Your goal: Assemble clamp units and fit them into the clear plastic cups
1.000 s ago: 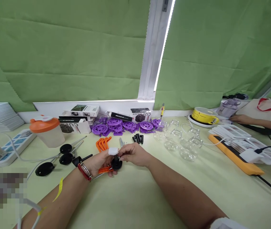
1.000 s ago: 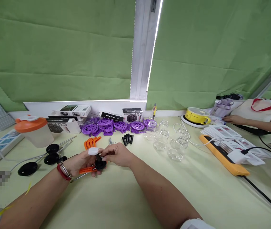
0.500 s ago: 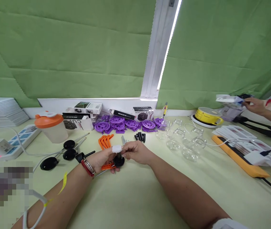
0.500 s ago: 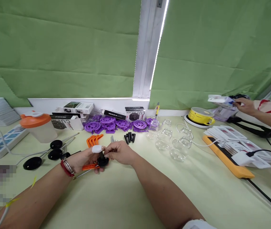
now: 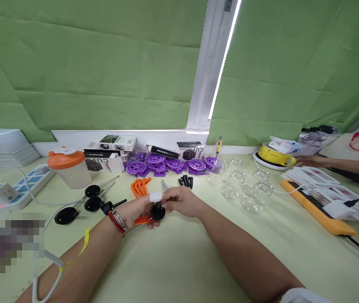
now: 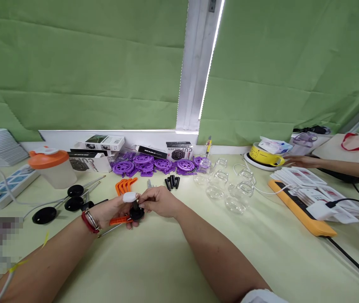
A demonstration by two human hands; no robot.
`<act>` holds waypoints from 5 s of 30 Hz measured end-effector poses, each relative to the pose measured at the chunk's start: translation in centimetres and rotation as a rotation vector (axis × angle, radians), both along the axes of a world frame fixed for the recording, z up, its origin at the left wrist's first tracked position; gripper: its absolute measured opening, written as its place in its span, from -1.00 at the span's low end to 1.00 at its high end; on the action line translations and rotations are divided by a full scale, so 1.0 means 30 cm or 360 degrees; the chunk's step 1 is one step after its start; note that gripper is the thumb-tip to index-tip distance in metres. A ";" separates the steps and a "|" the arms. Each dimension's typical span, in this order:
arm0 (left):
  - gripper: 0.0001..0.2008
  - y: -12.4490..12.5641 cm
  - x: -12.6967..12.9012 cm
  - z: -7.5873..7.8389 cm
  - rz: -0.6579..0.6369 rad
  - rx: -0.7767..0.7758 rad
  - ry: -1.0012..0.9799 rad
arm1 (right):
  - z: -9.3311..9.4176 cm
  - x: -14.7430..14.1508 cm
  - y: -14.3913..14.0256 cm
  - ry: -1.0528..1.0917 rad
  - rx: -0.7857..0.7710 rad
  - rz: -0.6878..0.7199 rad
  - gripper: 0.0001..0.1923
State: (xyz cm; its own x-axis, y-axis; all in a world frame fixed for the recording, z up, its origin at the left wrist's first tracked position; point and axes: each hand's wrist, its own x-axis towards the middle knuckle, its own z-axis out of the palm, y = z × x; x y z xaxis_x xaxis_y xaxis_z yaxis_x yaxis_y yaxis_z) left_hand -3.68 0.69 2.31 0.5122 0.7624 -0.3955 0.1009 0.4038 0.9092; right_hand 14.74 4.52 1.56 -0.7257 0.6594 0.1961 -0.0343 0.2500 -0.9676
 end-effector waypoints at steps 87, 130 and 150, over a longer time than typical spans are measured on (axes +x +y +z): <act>-0.52 -0.049 0.074 0.002 0.0695 0.1731 0.0648 | 0.139 0.065 -0.028 -0.0246 -0.0594 -0.0092 -0.66; -0.56 0.078 -0.026 -0.135 0.0773 0.1925 0.1648 | -0.112 0.401 -0.069 -0.2044 0.1148 -0.1346 -0.85; -0.60 -0.009 -0.256 0.157 0.0201 0.0976 0.2479 | -0.110 0.085 -0.089 -0.1687 0.1895 -0.0736 -0.79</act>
State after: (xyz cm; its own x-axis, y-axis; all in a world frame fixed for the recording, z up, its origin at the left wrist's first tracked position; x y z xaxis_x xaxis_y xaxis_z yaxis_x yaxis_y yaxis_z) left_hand -11.36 0.41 7.03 -0.1270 0.9886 -0.0811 0.9919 0.1271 -0.0043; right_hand 17.28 1.84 -1.75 -0.6557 0.6954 0.2942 0.7544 0.6194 0.2172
